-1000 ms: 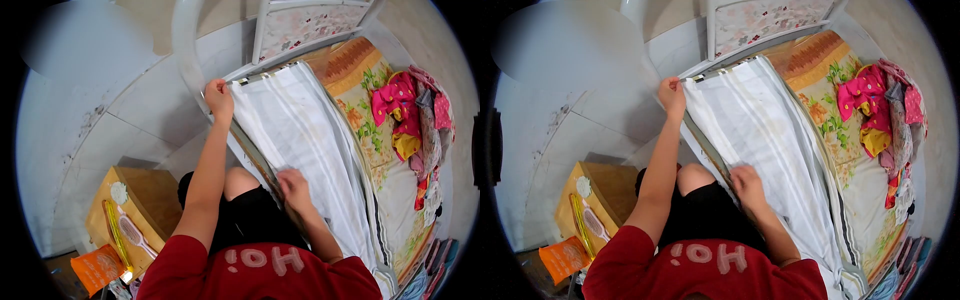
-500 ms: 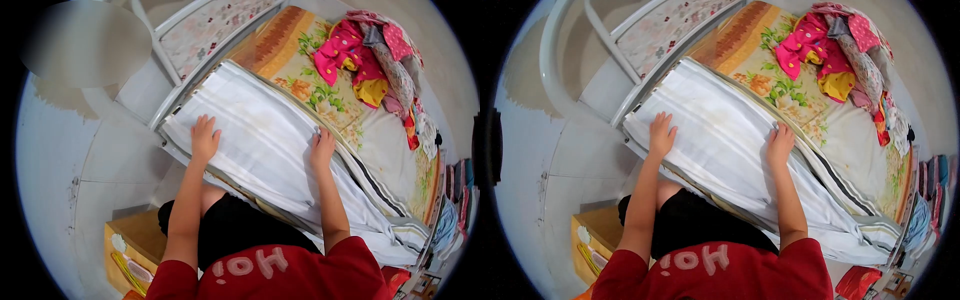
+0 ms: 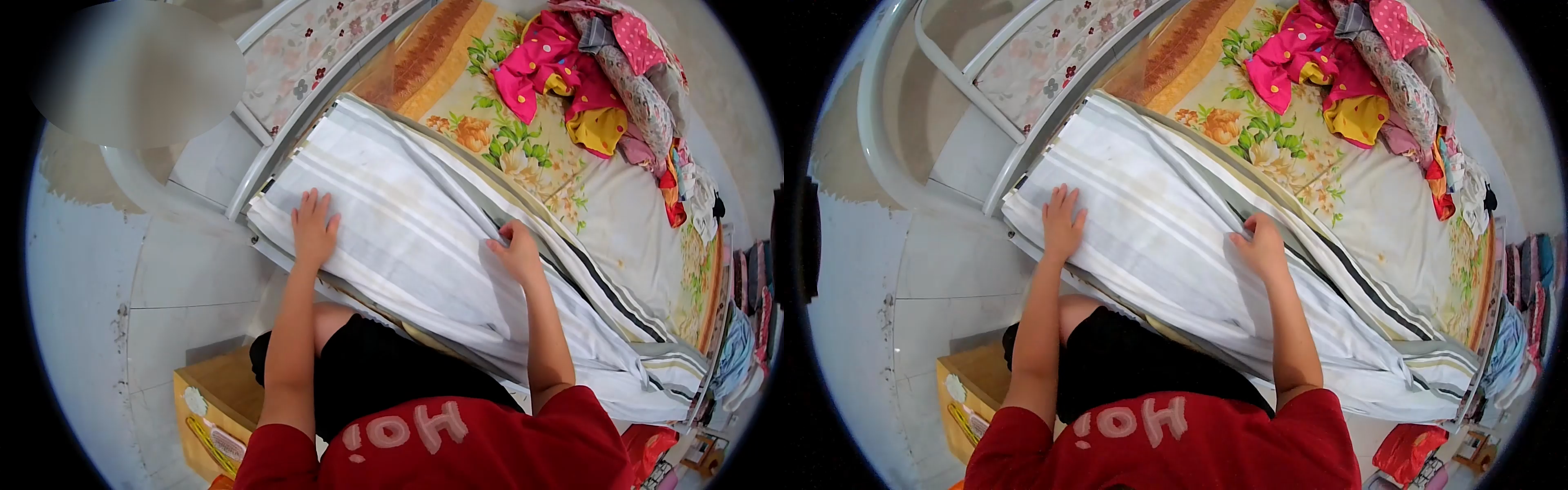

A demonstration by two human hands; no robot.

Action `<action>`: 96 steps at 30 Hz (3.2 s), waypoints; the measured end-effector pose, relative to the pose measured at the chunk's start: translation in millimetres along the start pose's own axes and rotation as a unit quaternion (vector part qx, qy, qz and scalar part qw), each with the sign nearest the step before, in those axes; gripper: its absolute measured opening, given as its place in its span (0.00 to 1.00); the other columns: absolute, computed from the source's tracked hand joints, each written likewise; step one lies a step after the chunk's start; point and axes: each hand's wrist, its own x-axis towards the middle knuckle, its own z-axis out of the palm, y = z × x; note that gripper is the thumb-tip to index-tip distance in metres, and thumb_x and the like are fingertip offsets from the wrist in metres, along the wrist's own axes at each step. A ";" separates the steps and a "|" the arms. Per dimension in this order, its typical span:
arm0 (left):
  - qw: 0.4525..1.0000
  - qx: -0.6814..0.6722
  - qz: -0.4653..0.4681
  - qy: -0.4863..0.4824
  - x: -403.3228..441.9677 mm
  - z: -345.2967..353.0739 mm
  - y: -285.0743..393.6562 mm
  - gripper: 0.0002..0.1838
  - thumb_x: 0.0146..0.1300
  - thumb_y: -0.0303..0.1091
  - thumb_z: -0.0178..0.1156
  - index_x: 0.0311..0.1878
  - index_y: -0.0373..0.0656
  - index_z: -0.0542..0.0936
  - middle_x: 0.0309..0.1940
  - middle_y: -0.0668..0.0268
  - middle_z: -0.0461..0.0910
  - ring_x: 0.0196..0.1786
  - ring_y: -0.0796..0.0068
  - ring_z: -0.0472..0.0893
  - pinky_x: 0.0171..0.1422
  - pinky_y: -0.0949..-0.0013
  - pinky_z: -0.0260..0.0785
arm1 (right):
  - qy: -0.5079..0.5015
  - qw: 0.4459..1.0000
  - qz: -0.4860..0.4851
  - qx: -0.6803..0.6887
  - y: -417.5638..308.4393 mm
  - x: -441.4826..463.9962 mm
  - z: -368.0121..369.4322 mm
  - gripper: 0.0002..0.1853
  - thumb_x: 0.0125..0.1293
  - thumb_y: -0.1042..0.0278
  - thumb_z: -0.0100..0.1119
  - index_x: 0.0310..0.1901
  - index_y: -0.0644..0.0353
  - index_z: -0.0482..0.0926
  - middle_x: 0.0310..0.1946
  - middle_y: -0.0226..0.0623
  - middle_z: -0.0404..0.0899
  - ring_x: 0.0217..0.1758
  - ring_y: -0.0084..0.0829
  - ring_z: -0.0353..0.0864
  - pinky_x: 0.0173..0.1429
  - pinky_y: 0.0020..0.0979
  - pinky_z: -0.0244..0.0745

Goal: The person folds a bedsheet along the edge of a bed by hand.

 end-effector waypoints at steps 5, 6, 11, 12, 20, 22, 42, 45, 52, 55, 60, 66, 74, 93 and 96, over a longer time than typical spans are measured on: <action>0.999 -0.024 0.003 0.033 -0.4 5.7 -4.8 0.25 0.63 0.41 0.55 0.63 0.46 0.69 0.68 0.55 0.61 0.73 0.54 0.55 0.73 0.43 0.42 | 0.166 0.981 -0.103 -0.018 -5.8 17.0 -18.9 0.13 0.54 0.69 0.63 0.42 0.59 0.76 0.34 0.44 0.78 0.39 0.47 0.78 0.43 0.43 0.72; 0.997 -0.039 0.002 0.061 -2.3 7.8 -6.7 0.25 0.64 0.41 0.55 0.63 0.46 0.69 0.68 0.55 0.62 0.73 0.54 0.56 0.73 0.42 0.42 | 0.198 0.972 -0.122 -0.032 -6.3 29.5 -29.0 0.13 0.54 0.70 0.63 0.42 0.58 0.76 0.35 0.43 0.78 0.39 0.47 0.78 0.43 0.43 0.72; 0.994 -0.037 -0.004 0.102 4.8 -15.1 6.3 0.23 0.65 0.42 0.53 0.62 0.46 0.71 0.66 0.54 0.64 0.72 0.53 0.57 0.72 0.40 0.41 | 0.250 0.955 -0.107 -0.116 26.6 113.6 -32.4 0.15 0.53 0.72 0.62 0.44 0.57 0.75 0.41 0.45 0.76 0.46 0.47 0.75 0.47 0.41 0.70; 0.994 -0.022 0.004 0.107 5.0 -17.1 7.4 0.23 0.65 0.43 0.53 0.61 0.46 0.71 0.66 0.54 0.64 0.72 0.53 0.57 0.72 0.39 0.40 | 0.225 0.957 -0.090 -0.157 25.0 119.7 -28.4 0.17 0.53 0.72 0.62 0.46 0.58 0.74 0.44 0.47 0.75 0.49 0.48 0.74 0.50 0.42 0.69; 0.984 0.126 -0.080 0.099 2.2 -22.9 -14.0 0.25 0.60 0.43 0.57 0.60 0.45 0.72 0.65 0.52 0.63 0.71 0.48 0.56 0.70 0.34 0.39 | 0.054 0.936 -0.343 0.058 -96.5 -28.7 51.7 0.13 0.51 0.74 0.61 0.41 0.60 0.76 0.40 0.46 0.72 0.42 0.46 0.70 0.47 0.42 0.66; 0.965 0.163 -0.168 0.118 6.3 -25.1 -27.3 0.26 0.57 0.39 0.60 0.60 0.47 0.72 0.66 0.51 0.62 0.69 0.47 0.58 0.69 0.41 0.49 | -0.018 0.940 -0.340 0.034 -118.4 -74.6 58.4 0.15 0.49 0.71 0.65 0.41 0.59 0.76 0.36 0.42 0.70 0.41 0.44 0.69 0.45 0.40 0.65; 0.741 -0.501 -0.377 0.241 18.1 -61.8 -85.3 0.07 0.64 0.30 0.56 0.41 0.35 0.74 0.27 0.63 0.75 0.24 0.74 0.79 0.25 0.72 0.73 | -0.274 0.879 -0.384 0.065 -111.1 -74.0 74.0 0.03 0.56 0.72 0.60 0.31 0.61 0.77 0.29 0.42 0.72 0.37 0.45 0.73 0.41 0.39 0.71; 0.792 -0.407 -0.384 0.244 15.7 -39.6 -103.4 0.10 0.61 0.32 0.58 0.40 0.35 0.75 0.27 0.59 0.77 0.28 0.68 0.80 0.31 0.66 0.73 | -0.178 0.924 -0.304 0.150 -147.4 -11.3 84.0 0.02 0.58 0.77 0.57 0.32 0.62 0.79 0.28 0.38 0.75 0.28 0.32 0.74 0.34 0.30 0.71; 0.896 -0.198 -0.380 0.119 15.6 -44.5 -104.0 0.19 0.61 0.42 0.54 0.47 0.37 0.77 0.41 0.50 0.80 0.49 0.50 0.77 0.53 0.55 0.69 | 0.113 0.944 -0.259 0.169 -190.9 204.9 176.9 0.10 0.59 0.75 0.58 0.43 0.64 0.78 0.44 0.46 0.76 0.39 0.44 0.78 0.43 0.39 0.74; 0.908 -0.143 -0.380 0.098 12.5 -70.1 -91.7 0.18 0.62 0.44 0.53 0.45 0.37 0.77 0.40 0.51 0.80 0.48 0.51 0.77 0.52 0.54 0.69 | 0.202 0.941 -0.248 0.110 -204.9 234.3 186.1 0.14 0.57 0.74 0.59 0.46 0.61 0.77 0.48 0.47 0.74 0.47 0.49 0.77 0.49 0.45 0.72; 0.877 -0.215 -0.429 0.044 11.3 -85.3 -98.1 0.17 0.62 0.44 0.55 0.42 0.38 0.76 0.36 0.54 0.80 0.47 0.53 0.78 0.48 0.55 0.70 | 0.140 0.976 -0.162 0.040 -206.0 253.7 192.6 0.14 0.56 0.70 0.62 0.45 0.55 0.76 0.43 0.45 0.73 0.45 0.50 0.76 0.48 0.45 0.73; 0.877 -0.309 -0.367 0.022 7.2 -86.9 -83.9 0.12 0.64 0.35 0.56 0.40 0.33 0.73 0.22 0.62 0.75 0.17 0.74 0.77 0.18 0.70 0.66 | 0.157 0.961 -0.226 0.041 -208.2 240.0 195.8 0.10 0.56 0.68 0.63 0.39 0.58 0.77 0.44 0.45 0.72 0.44 0.51 0.77 0.45 0.45 0.73; 0.910 -0.127 -0.385 0.082 6.4 -91.4 -87.0 0.12 0.62 0.36 0.56 0.44 0.38 0.74 0.39 0.49 0.79 0.44 0.46 0.78 0.48 0.51 0.69 | 0.268 0.915 -0.216 0.210 -231.7 271.5 177.8 0.04 0.61 0.75 0.53 0.36 0.66 0.74 0.32 0.52 0.73 0.35 0.51 0.73 0.42 0.42 0.69; 0.929 0.025 -0.335 0.154 11.0 -77.9 -43.1 0.20 0.57 0.23 0.54 0.55 0.42 0.70 0.55 0.48 0.71 0.60 0.47 0.69 0.56 0.52 0.67 | -0.093 0.912 -0.393 0.075 -126.6 88.0 163.5 0.29 0.58 0.69 0.60 0.63 0.62 0.66 0.66 0.62 0.57 0.70 0.56 0.57 0.71 0.46 0.53; 0.946 0.134 -0.236 0.178 -0.2 -68.8 -16.2 0.26 0.57 0.29 0.59 0.60 0.42 0.69 0.60 0.47 0.66 0.65 0.47 0.63 0.64 0.49 0.60 | -0.104 0.922 -0.372 0.016 -96.2 -19.6 109.2 0.27 0.59 0.70 0.60 0.61 0.60 0.69 0.66 0.57 0.59 0.69 0.55 0.58 0.70 0.47 0.54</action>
